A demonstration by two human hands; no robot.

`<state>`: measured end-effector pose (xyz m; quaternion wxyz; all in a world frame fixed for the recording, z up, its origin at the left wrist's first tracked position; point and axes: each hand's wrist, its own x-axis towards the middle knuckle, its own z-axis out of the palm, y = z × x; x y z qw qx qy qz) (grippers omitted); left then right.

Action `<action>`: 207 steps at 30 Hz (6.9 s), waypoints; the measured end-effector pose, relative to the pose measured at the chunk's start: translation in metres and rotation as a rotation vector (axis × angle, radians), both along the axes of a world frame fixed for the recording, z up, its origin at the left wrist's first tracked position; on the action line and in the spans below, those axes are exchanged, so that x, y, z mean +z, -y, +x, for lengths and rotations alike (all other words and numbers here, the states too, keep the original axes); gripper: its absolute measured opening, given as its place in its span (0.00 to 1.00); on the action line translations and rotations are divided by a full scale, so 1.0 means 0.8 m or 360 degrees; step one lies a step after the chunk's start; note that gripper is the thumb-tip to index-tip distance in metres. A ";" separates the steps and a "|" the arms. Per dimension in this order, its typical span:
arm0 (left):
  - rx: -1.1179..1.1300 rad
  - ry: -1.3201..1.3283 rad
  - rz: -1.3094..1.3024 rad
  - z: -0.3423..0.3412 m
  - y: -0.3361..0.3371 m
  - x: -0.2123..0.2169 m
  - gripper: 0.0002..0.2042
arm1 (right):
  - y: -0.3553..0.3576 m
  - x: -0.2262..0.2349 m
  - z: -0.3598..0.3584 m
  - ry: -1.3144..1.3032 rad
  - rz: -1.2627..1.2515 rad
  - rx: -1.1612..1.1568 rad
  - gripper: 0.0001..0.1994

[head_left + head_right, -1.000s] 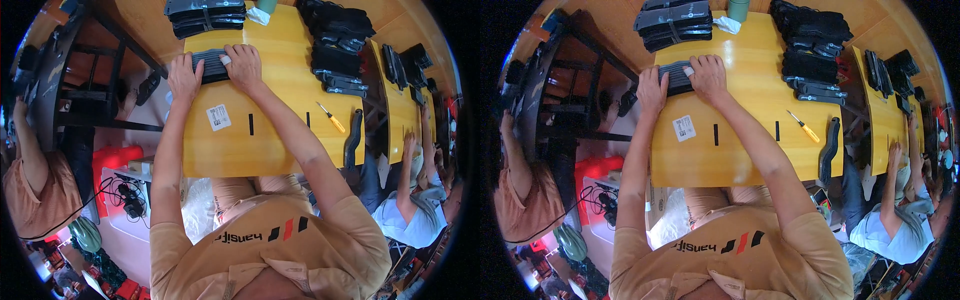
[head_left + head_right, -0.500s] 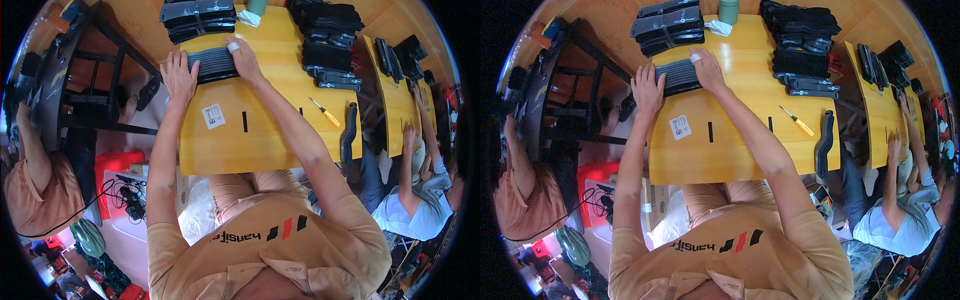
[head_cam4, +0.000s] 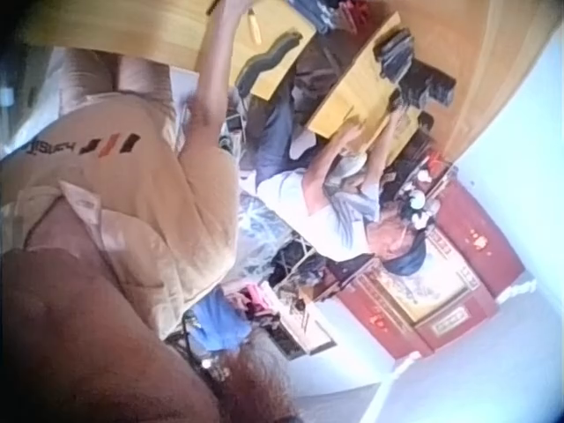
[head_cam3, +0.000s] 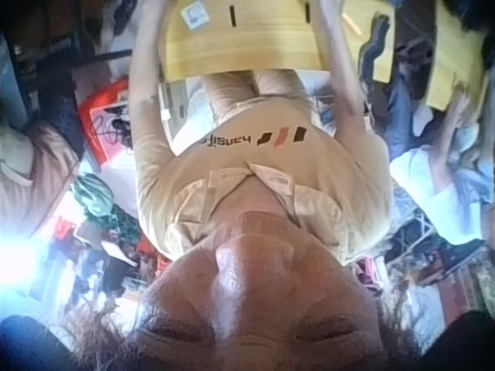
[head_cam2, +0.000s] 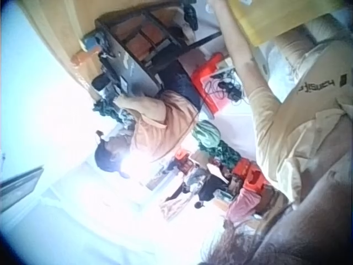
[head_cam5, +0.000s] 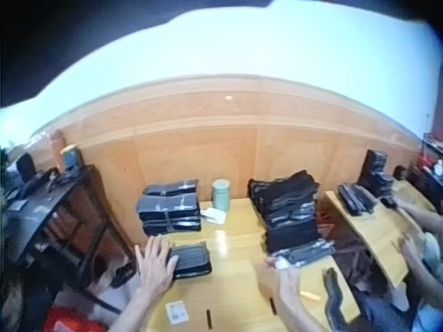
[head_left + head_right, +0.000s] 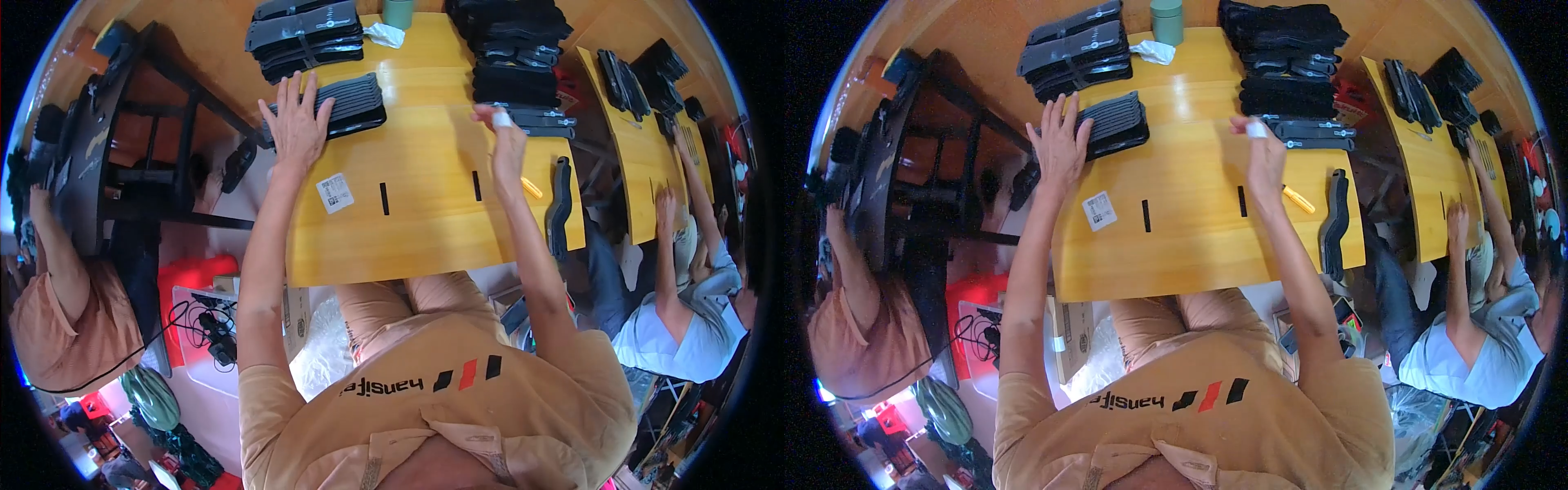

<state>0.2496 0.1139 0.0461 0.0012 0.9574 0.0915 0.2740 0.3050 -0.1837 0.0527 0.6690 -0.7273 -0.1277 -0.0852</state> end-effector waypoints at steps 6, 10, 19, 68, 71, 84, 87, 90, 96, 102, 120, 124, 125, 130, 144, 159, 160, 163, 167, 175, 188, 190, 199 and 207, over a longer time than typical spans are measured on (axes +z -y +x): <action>-0.0163 0.0017 -0.0016 0.004 0.061 -0.001 0.28 | 0.136 0.023 -0.035 -0.0033 -0.0321 -0.0396 0.16; -0.0130 -0.0154 0.0036 0.000 0.079 -0.017 0.30 | 0.195 0.012 -0.057 -0.0142 -0.0349 -0.0536 0.17; -0.0110 -0.0232 0.0079 -0.004 0.084 -0.028 0.31 | 0.212 0.007 -0.077 -0.0304 -0.0323 -0.0591 0.18; -0.0521 -0.0250 -0.2915 -0.243 0.275 0.010 0.11 | 0.076 0.050 -0.252 -0.0720 -0.0462 0.0921 0.36; -0.0519 -0.0174 -0.2944 -0.244 0.271 0.012 0.12 | 0.083 0.042 -0.249 -0.0876 -0.0023 0.1156 0.33; -0.0604 -0.0416 -0.2572 -0.241 0.259 0.004 0.20 | 0.082 0.037 -0.244 -0.1182 0.0172 0.1042 0.23; -0.0791 -0.0392 -0.2596 -0.232 0.251 0.022 0.21 | 0.087 0.041 -0.231 -0.1317 0.0107 0.1130 0.23; -0.0692 -0.0383 -0.2825 -0.219 0.250 0.042 0.24 | 0.082 0.047 -0.223 -0.1264 0.0190 0.1050 0.22; -0.0531 -0.0398 -0.3122 -0.205 0.254 0.051 0.17 | 0.064 0.064 -0.203 -0.0895 0.0268 0.0736 0.22; -0.0594 -0.0236 -0.3347 -0.207 0.253 0.053 0.14 | 0.082 0.074 -0.180 -0.1116 0.0588 0.1328 0.28; -0.0599 -0.0154 -0.3118 -0.209 0.260 0.038 0.14 | 0.070 0.072 -0.204 -0.0021 -0.0617 0.0863 0.20; -0.0726 -0.0200 -0.3171 -0.211 0.260 0.040 0.14 | 0.074 0.068 -0.202 0.0053 -0.0575 0.0844 0.19; -0.0726 -0.0201 -0.3172 -0.211 0.262 0.042 0.14 | 0.076 0.068 -0.201 0.0077 -0.0521 0.0870 0.19; -0.0768 -0.0191 -0.3351 -0.212 0.266 0.046 0.15 | 0.082 0.071 -0.196 0.0075 -0.0433 0.0950 0.17; -0.0537 0.0048 -0.2914 -0.204 0.229 0.058 0.10 | 0.098 0.059 -0.211 -0.0043 -0.0443 0.1317 0.19; -0.0715 0.0020 -0.2934 -0.210 0.250 0.065 0.13 | 0.031 0.090 -0.173 -0.0145 -0.0346 0.0970 0.17; -0.0653 0.0179 -0.2786 -0.207 0.247 0.067 0.13 | 0.032 0.091 -0.177 -0.0031 -0.0442 0.0905 0.17; -0.0539 0.0095 -0.2619 -0.199 0.249 0.068 0.12 | 0.030 0.086 -0.191 0.0288 -0.0646 0.0754 0.16; -0.0336 0.0187 -0.2051 -0.195 0.262 0.069 0.10 | 0.034 0.077 -0.200 0.0195 -0.0477 0.0659 0.14; -0.0236 0.0271 -0.2166 -0.176 0.286 0.074 0.13 | 0.036 0.057 -0.215 0.0422 -0.0516 0.0296 0.15; -0.0273 0.0129 -0.2527 -0.172 0.286 0.057 0.15 | 0.054 0.049 -0.233 0.0254 -0.0195 0.0295 0.12; -0.0289 0.0125 -0.2465 -0.166 0.276 0.056 0.16 | 0.051 0.059 -0.228 0.0181 -0.0195 0.0325 0.13; 0.0026 0.0121 -0.3390 -0.159 0.274 0.058 0.14 | 0.049 0.069 -0.207 -0.0592 0.0246 0.0774 0.08; 0.0075 0.0366 -0.3200 -0.144 0.242 0.062 0.15 | 0.014 0.061 -0.234 -0.0178 0.0466 0.0679 0.13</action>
